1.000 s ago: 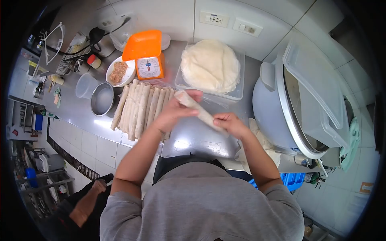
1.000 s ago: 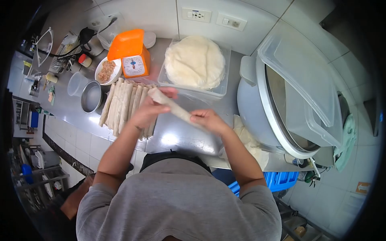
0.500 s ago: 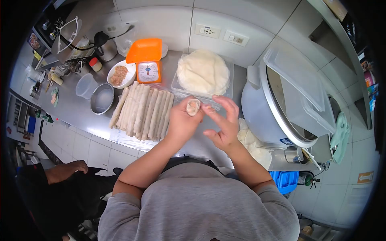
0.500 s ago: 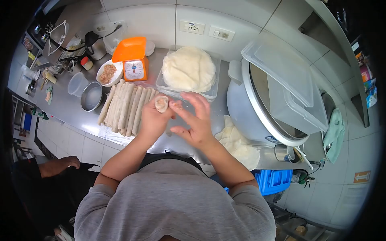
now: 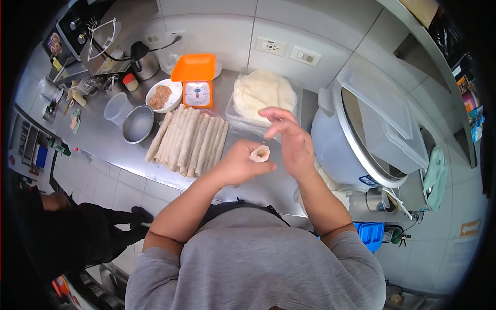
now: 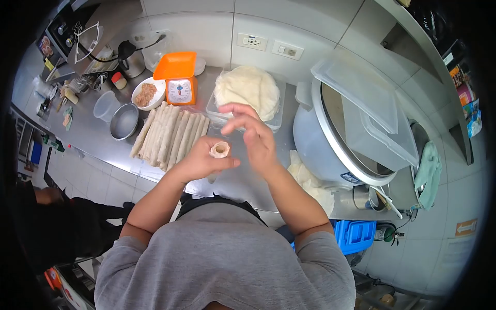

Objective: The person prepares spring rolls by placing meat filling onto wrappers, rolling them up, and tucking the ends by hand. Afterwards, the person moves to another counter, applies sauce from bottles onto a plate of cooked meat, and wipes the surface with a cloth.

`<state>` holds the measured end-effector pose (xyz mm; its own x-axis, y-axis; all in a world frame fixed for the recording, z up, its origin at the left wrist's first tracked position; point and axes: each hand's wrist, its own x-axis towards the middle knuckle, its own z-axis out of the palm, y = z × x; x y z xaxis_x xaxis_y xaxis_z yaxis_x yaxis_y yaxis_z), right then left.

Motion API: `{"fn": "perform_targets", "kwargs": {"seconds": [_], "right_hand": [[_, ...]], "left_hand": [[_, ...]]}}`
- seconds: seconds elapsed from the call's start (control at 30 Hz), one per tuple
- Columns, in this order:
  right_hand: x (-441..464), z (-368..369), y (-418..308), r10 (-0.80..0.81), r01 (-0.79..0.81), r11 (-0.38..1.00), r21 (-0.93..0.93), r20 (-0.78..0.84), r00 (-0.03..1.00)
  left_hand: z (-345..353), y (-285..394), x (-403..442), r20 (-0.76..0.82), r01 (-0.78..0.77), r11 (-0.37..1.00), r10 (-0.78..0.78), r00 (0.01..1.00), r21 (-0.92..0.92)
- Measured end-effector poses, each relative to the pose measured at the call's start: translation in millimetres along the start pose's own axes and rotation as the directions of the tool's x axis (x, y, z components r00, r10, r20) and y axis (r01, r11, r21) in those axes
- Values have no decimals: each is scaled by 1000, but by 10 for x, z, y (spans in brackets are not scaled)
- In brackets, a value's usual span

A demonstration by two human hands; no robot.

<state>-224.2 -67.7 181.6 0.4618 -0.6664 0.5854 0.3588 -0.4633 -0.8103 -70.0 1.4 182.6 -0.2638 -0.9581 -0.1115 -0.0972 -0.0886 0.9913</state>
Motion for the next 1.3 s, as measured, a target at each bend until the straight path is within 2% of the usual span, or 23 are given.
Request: {"fn": "perform_targets", "kwargs": {"seconds": [0.1,0.2,0.23,0.3,0.4,0.43,0.5,0.6,0.7,0.8,0.9,1.0,1.1,1.13,1.2,1.23,1.3], "right_hand": [[36,14,93,73,-98,992,85,256,964],[67,-20,95,-6,9,1000,-9,335,942],[74,-18,68,-38,94,987,-134,371,928],[100,-2,-26,-88,270,892,-362,447,890],[110,29,-100,-133,395,795,-462,501,855],[79,64,-98,-156,291,881,-372,352,923],[-27,150,-86,-113,119,986,-114,54,992],[-142,200,-74,-144,149,982,-120,43,989],[-47,162,-156,-252,328,886,-327,255,934],[81,120,-301,-167,452,720,-527,501,849],[11,86,-277,-165,342,778,-527,354,921],[-180,99,-321,-364,373,640,-672,162,917],[-264,206,-199,-366,406,445,-798,252,896],[-267,220,-185,-360,410,380,-829,276,891],[-221,243,-209,-303,401,367,-839,299,905],[-197,245,-218,-273,395,361,-845,309,911],[-147,213,-193,-179,402,445,-800,360,916]], "left_hand": [[39,70,-27,19,21,994,-19,1000,-108],[-46,-9,-22,147,29,986,-5,989,-162],[-64,-10,-36,166,54,980,-22,986,-189],[-88,3,-67,210,105,965,-54,976,-239],[-100,-49,-79,196,76,959,-22,980,-272],[-110,-31,-100,170,25,968,18,985,-251],[-113,24,-159,104,-82,973,106,989,-214],[-72,23,-198,13,-152,954,160,987,-259],[-90,-39,-157,72,-119,974,135,988,-193],[-33,-181,-55,64,-419,906,423,904,-66],[-43,-9,-145,37,-132,976,140,989,-175],[-16,38,-148,-211,-78,974,32,977,-211],[33,13,-141,-324,-131,985,88,942,-112],[33,-24,-118,-341,-149,989,131,931,-25],[32,-130,-65,-368,-178,973,222,903,148],[47,-147,-66,-350,-190,972,227,909,137],[97,-172,-82,-308,-211,970,238,921,118]]}}
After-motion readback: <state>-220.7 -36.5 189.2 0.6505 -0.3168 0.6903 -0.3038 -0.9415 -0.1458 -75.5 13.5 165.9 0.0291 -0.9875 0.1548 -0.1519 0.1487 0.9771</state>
